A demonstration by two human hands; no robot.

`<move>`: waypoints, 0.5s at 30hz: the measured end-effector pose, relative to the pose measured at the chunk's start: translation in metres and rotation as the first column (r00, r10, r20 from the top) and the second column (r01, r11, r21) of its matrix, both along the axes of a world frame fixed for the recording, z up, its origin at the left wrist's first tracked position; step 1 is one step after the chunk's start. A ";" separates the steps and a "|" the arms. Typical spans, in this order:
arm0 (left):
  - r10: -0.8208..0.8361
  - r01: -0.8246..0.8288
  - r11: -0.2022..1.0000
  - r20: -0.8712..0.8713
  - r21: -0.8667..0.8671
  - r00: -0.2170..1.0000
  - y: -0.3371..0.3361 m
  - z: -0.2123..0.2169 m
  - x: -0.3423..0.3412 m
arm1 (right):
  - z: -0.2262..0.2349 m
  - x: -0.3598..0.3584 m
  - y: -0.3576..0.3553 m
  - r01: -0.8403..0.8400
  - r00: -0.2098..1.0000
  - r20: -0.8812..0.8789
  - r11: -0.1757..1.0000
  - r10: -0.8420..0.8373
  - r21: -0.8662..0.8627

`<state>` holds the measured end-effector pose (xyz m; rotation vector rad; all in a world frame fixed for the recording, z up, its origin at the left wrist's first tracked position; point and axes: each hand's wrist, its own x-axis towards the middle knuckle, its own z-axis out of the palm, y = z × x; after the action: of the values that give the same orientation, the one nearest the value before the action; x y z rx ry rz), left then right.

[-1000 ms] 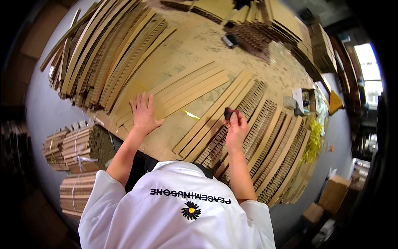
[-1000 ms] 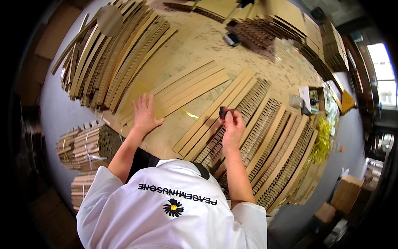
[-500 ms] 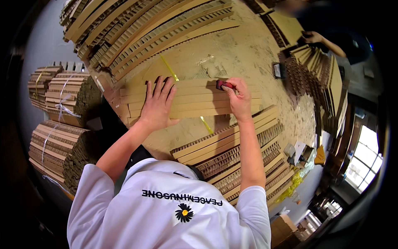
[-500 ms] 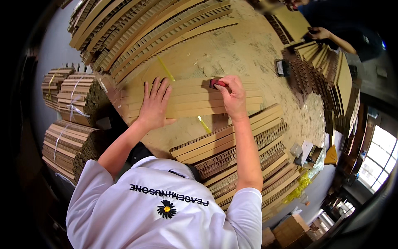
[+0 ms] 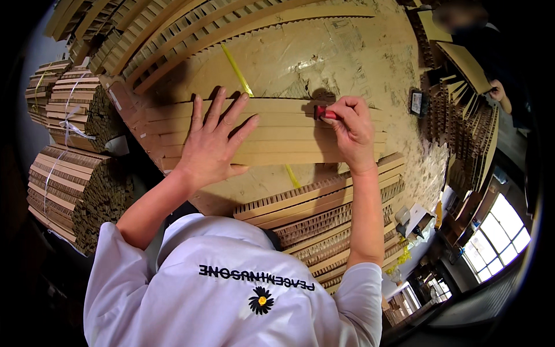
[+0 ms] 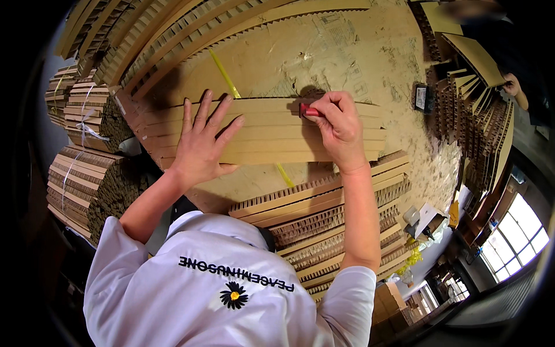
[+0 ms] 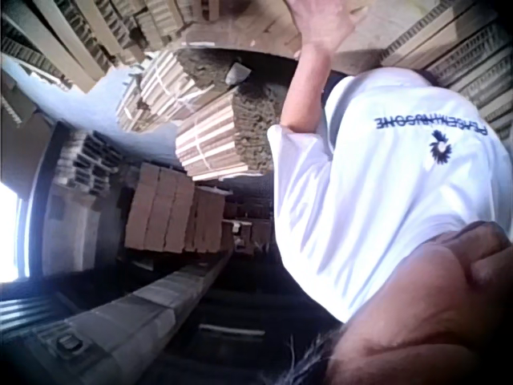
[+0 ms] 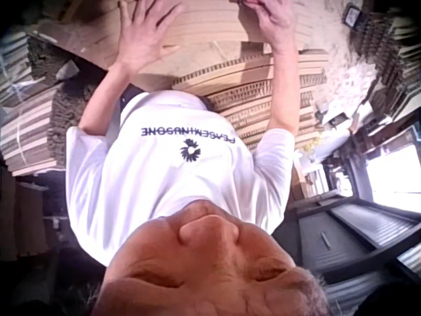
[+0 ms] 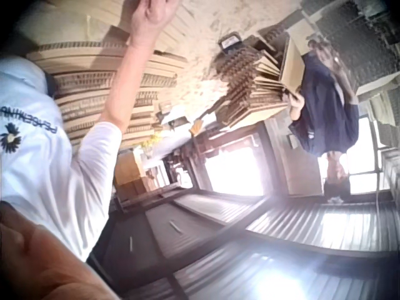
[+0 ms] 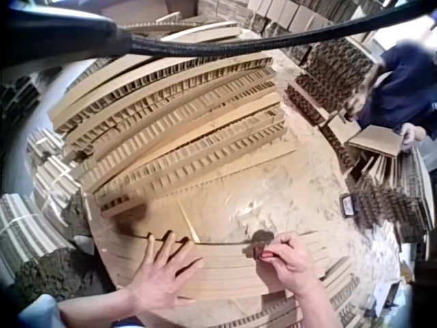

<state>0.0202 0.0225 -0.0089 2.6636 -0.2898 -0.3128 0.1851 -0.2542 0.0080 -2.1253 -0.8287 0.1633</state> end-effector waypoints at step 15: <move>0.015 -0.015 1.000 -0.011 -0.027 1.000 0.000 -0.001 0.000 | 0.000 0.005 0.004 -0.016 0.999 -0.029 0.998 0.014 -0.060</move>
<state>0.0202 0.0221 -0.0100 2.6352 -0.2688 -0.3164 0.1901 -0.2505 0.0083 -2.1684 -0.8326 0.2285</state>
